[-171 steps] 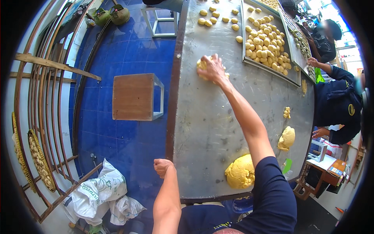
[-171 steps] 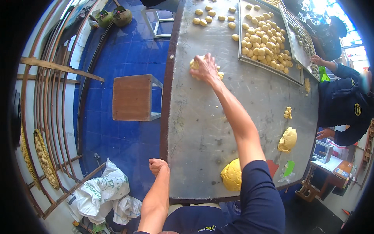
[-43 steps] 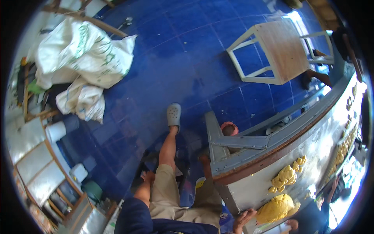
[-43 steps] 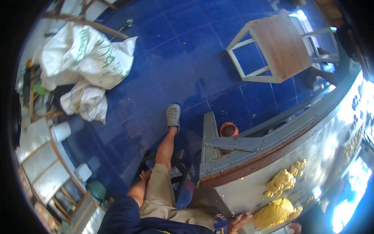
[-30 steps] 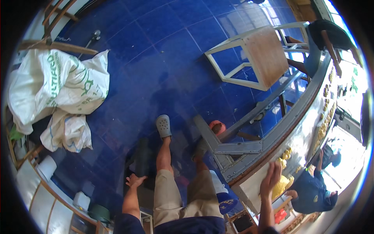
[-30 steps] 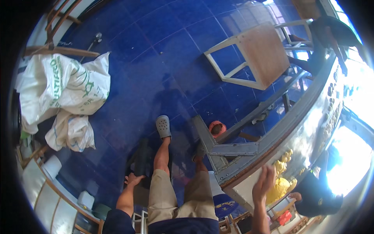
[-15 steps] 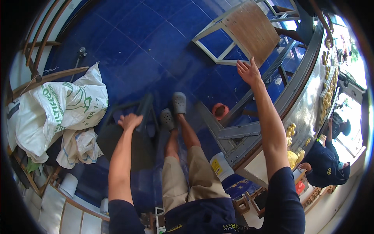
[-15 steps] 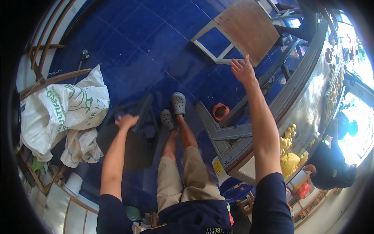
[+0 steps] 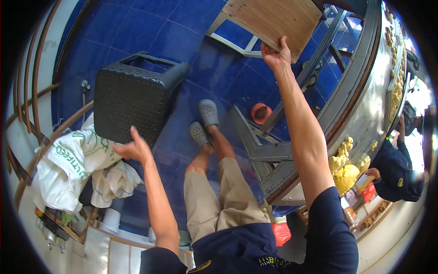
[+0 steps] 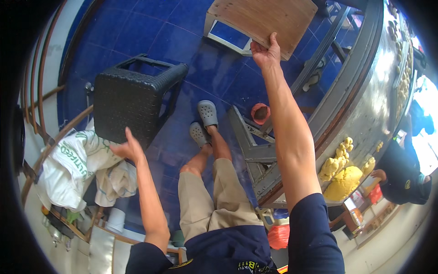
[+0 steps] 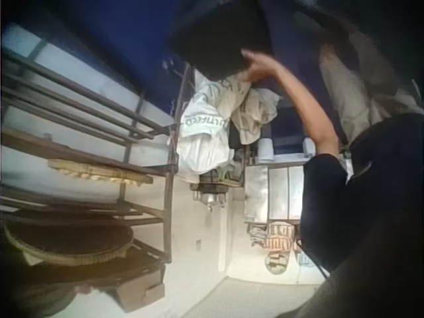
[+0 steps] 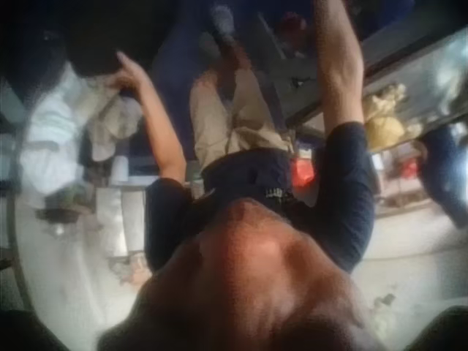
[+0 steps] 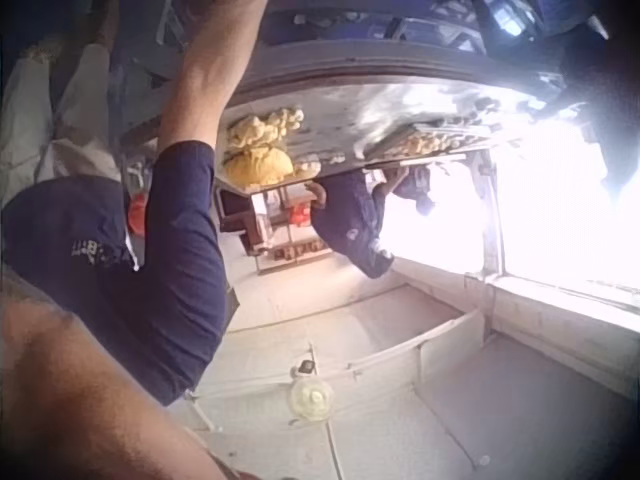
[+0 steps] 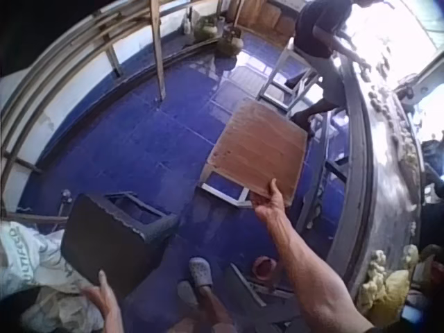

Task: The person divides a large mass of dough into smaller portions by hand, rolls them into balls on a metal table, and places them onto a tray.

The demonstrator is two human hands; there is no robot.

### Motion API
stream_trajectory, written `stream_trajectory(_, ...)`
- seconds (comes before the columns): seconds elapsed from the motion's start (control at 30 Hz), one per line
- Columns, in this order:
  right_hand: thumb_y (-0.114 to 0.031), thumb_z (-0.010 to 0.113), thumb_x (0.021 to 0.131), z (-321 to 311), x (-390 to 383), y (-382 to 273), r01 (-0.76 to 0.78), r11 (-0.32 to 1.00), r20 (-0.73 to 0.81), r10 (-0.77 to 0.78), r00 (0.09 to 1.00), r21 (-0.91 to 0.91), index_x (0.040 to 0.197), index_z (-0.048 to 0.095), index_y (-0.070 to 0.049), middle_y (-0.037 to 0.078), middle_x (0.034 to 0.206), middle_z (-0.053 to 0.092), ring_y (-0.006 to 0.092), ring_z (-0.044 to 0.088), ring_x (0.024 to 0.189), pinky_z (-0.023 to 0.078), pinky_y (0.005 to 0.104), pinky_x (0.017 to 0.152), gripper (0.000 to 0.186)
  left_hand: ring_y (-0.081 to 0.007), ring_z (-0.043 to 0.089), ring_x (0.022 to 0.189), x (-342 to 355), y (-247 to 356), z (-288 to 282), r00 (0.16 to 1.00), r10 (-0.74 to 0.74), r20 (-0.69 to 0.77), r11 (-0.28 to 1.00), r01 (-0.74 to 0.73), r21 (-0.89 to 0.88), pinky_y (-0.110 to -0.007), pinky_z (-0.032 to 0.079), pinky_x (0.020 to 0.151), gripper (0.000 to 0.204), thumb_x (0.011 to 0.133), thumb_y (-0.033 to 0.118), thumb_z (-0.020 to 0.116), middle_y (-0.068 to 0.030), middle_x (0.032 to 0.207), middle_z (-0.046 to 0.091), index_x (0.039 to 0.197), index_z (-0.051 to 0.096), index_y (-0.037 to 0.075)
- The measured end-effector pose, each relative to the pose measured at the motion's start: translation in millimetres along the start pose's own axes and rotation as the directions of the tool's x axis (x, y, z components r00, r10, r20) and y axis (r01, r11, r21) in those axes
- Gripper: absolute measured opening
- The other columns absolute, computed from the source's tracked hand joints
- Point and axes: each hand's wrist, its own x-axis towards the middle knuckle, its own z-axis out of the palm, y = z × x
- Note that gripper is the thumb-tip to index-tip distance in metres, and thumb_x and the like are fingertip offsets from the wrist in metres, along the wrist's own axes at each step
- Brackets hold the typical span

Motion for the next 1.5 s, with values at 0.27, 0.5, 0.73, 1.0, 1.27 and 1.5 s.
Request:
stream_trajectory(0.27, -0.039, 0.084, 0.082, -26.2, 16.7, 21.3, 0.114, 0.987, 0.081, -0.124, 0.989, 0.114, 0.116, 0.062, -0.018, -0.002, 0.114, 0.066, 0.0199, 0.057, 0.107, 0.037, 0.0380, 0.089, 0.046, -0.0322, 0.063, 0.116, 19.1, -55.9, 0.8, 0.430, -0.619, 0.657, 0.453, 0.879, -0.148, -0.065, 0.053, 0.089, 0.076, 0.085, 0.051, 0.077, -0.0104, 0.140, 0.056, 0.142, 0.046, 0.011)
stream_trajectory(0.5, -0.038, 0.080, 0.086, -92.8, -40.9, 84.2, 0.120, 0.983, 0.075, -0.131, 0.989, 0.136, 0.121, 0.062, -0.021, -0.004, 0.118, 0.066, 0.0183, 0.059, 0.110, 0.038, 0.0358, 0.089, 0.043, -0.0354, 0.060, 0.118, 86.1, 14.8, 45.9, 0.577, -0.523, 0.627, 0.626, 0.760, -0.177, -0.057, 0.060, 0.081, 0.084, 0.088, 0.053, 0.073, -0.0168, 0.142, 0.051, 0.141, 0.041, -0.003)
stream_trajectory(0.73, -0.036, 0.079, 0.087, -146.1, -129.3, 180.8, 0.097, 0.969, 0.025, -0.105, 0.994, 0.226, 0.104, 0.067, -0.019, -0.001, 0.087, 0.073, 0.0196, 0.069, 0.071, 0.052, 0.0351, 0.060, 0.028, -0.0387, 0.056, 0.122, 161.6, 19.8, 61.9, 0.442, -0.075, 0.894, 0.699, 0.662, -0.269, -0.055, 0.058, 0.088, 0.079, 0.096, 0.050, 0.065, -0.0201, 0.146, 0.042, 0.146, 0.033, -0.001)
stream_trajectory(1.0, -0.030, 0.080, 0.087, -187.9, -218.8, 290.0, 0.049, 0.952, -0.017, -0.046, 0.999, 0.303, 0.116, 0.063, -0.016, 0.000, 0.096, 0.070, 0.0157, 0.065, 0.074, 0.052, 0.0323, 0.057, 0.037, -0.0239, 0.063, 0.110, 139.4, -12.5, 13.5, 0.270, -0.056, 0.961, 0.852, 0.515, -0.095, -0.038, 0.056, 0.086, 0.045, 0.102, 0.034, 0.059, -0.0150, 0.131, 0.061, 0.136, 0.053, 0.004)
stream_trajectory(1.27, -0.034, 0.089, 0.078, -236.6, -279.5, 368.4, 0.045, 0.957, -0.090, -0.019, 0.996, 0.286, 0.108, 0.068, -0.013, -0.004, 0.093, 0.070, 0.0104, 0.061, 0.072, 0.045, 0.0283, 0.054, 0.043, -0.0196, 0.062, 0.105, 38.9, -42.1, -43.1, 0.262, 0.110, 0.959, 0.968, 0.192, -0.164, -0.036, 0.051, 0.085, 0.062, 0.103, 0.042, 0.057, -0.0058, 0.140, 0.055, 0.157, 0.035, 0.019)
stream_trajectory(1.5, -0.038, 0.089, 0.076, -322.1, -327.3, 398.3, 0.019, 0.985, -0.123, 0.003, 0.992, 0.171, 0.115, 0.066, -0.007, 0.002, 0.106, 0.070, 0.0137, 0.064, 0.090, 0.049, 0.0299, 0.065, 0.055, -0.0121, 0.060, 0.077, 6.8, -137.1, -69.2, 0.243, 0.099, 0.965, 0.994, 0.014, -0.106, -0.028, 0.050, 0.059, 0.045, 0.103, 0.019, 0.058, -0.0020, 0.107, 0.065, 0.147, 0.050, 0.015)
